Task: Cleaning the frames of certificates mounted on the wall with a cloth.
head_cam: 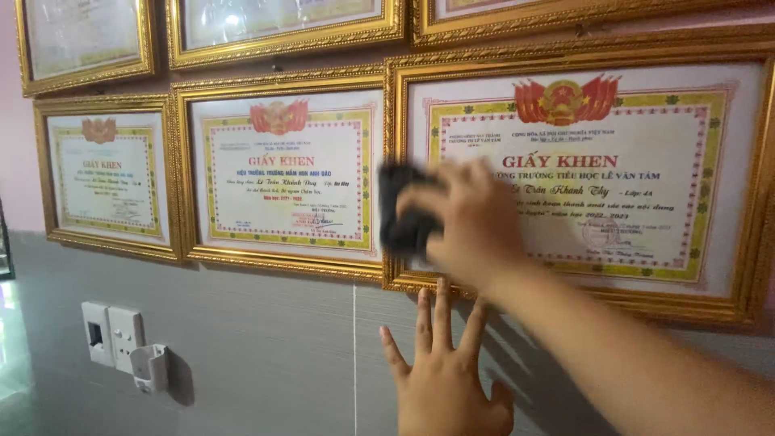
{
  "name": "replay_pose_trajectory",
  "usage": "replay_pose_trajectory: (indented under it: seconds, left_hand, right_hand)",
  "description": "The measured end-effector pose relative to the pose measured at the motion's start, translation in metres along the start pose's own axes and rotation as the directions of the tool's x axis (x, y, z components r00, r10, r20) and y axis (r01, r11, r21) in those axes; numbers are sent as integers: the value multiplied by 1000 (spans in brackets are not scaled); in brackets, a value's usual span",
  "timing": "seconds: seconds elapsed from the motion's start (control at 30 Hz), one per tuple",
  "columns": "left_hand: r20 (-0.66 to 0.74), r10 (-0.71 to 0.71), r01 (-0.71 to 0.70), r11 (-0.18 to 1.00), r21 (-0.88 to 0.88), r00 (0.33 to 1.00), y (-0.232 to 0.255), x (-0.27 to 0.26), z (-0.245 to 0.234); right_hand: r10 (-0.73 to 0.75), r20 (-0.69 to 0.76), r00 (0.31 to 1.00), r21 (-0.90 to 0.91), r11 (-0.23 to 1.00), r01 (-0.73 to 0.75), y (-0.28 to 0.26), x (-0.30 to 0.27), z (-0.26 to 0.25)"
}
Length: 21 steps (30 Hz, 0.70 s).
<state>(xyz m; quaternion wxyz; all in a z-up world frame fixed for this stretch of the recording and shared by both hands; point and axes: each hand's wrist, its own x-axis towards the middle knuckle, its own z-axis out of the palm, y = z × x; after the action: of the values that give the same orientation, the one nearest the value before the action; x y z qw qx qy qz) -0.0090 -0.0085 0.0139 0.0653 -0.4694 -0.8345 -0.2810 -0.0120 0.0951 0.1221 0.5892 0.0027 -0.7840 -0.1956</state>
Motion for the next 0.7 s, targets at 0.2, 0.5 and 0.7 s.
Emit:
replay_pose_trajectory:
  seconds: [0.2, 0.5, 0.7]
  left_hand:
    - [5, -8, 8, 996, 89, 1000, -8, 2, 15]
    - [-26, -13, 15, 998, 58, 1000, 0, -4, -1]
    - [-34, -44, 47, 996, 72, 998, -5, 7, 13]
  right_hand:
    - [-310, 267, 912, 134, 950, 284, 15, -31, -12]
    - [-89, -207, 974, -137, 989, 61, 98, 55, -26]
    - [-190, 119, 974, -65, 978, 199, 27, -41, -25]
